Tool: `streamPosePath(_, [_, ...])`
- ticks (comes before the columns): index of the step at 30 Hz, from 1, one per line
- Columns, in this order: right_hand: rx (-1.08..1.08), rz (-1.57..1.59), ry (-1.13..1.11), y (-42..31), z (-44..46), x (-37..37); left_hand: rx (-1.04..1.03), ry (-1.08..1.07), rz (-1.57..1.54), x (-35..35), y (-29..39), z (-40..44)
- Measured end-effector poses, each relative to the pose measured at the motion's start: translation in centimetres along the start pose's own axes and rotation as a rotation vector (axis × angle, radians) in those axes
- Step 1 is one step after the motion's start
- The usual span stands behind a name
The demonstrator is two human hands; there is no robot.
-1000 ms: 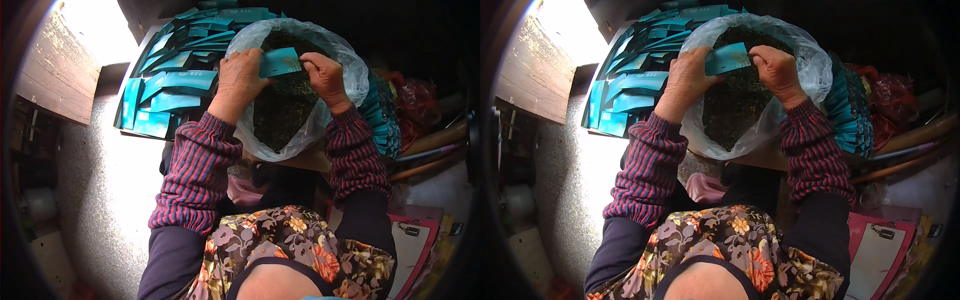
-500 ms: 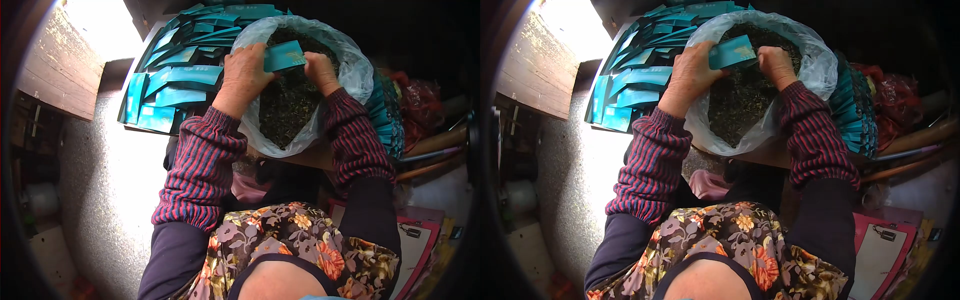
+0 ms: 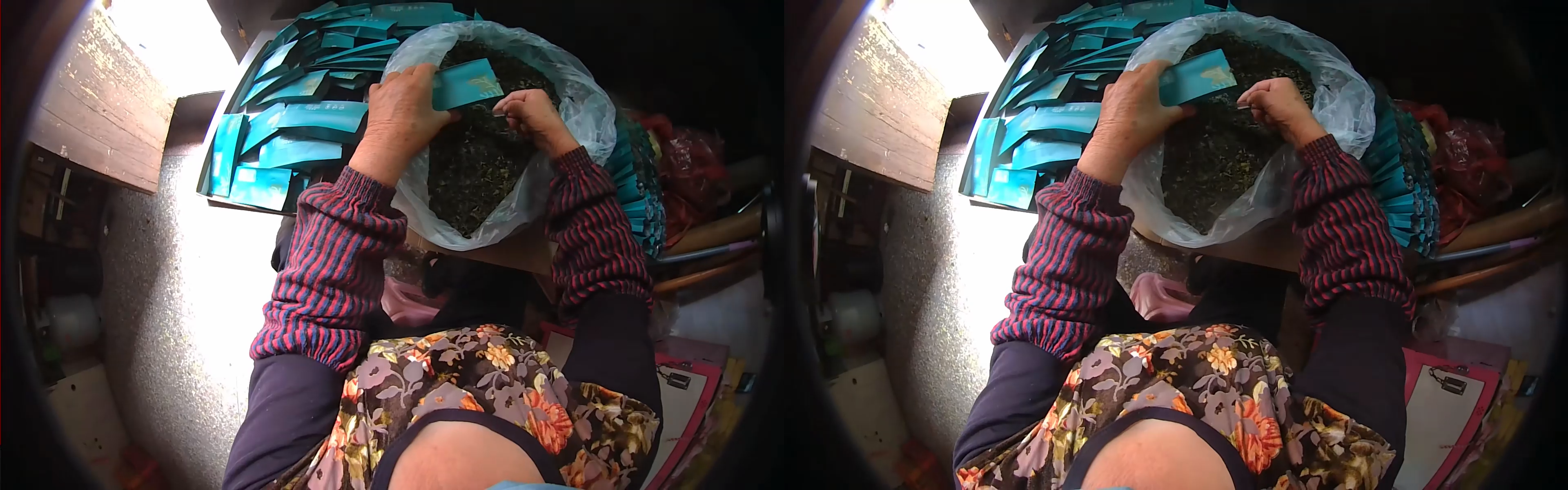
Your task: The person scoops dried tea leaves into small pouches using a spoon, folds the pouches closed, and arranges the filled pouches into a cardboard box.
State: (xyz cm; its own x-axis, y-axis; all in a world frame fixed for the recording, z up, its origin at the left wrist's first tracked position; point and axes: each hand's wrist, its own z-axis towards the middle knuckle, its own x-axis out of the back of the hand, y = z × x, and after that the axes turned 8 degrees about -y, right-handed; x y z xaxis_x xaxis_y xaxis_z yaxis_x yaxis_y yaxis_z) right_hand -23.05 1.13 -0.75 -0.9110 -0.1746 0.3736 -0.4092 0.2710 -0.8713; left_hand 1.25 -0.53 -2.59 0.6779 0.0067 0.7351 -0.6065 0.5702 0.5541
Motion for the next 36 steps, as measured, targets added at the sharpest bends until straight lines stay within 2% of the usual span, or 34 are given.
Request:
streamPosePath(11, [0.105,0.078,0.168,-2.9,-3.7,5.6,0.003,-0.033,0.056,0.2,0.7,-0.2])
streamPosePath(20, [0.195,-0.097,0.134,-4.2,-4.2,2.9,-0.034,-0.045,0.016,-0.9,1.8,0.1])
streamPosePath(22, [0.354,-0.229,0.178,-4.3,-4.0,1.7,-0.045,-0.048,-0.013,-1.0,2.2,0.0])
streamPosePath(23, [0.354,-0.229,0.176,-4.3,-4.1,1.2,-0.052,-0.051,-0.037,-1.1,2.4,-0.1])
streamPosePath(25, [0.585,-0.551,0.286,-4.6,-4.5,0.1,-0.054,-0.053,-0.060,-1.2,2.5,-0.2])
streamPosePath(26, [0.586,-0.551,0.283,-4.8,-4.8,-0.2,-0.041,-0.050,-0.087,-1.2,2.5,-0.1])
streamPosePath(28, [0.888,-0.895,0.402,-5.2,-5.4,-0.7,-0.027,-0.048,-0.116,-1.4,2.5,-0.1])
streamPosePath(29, [0.889,-0.895,0.400,-5.7,-5.9,-0.9,-0.035,-0.037,-0.136,-1.6,2.3,-0.2])
streamPosePath(31, [0.948,-1.135,0.387,-6.4,-6.5,-1.0,-0.042,-0.026,-0.154,-1.7,2.3,-0.2])
streamPosePath(36, [0.953,-0.973,0.476,-6.5,-6.6,0.5,-0.017,-0.054,-0.270,-1.5,2.3,-0.1])
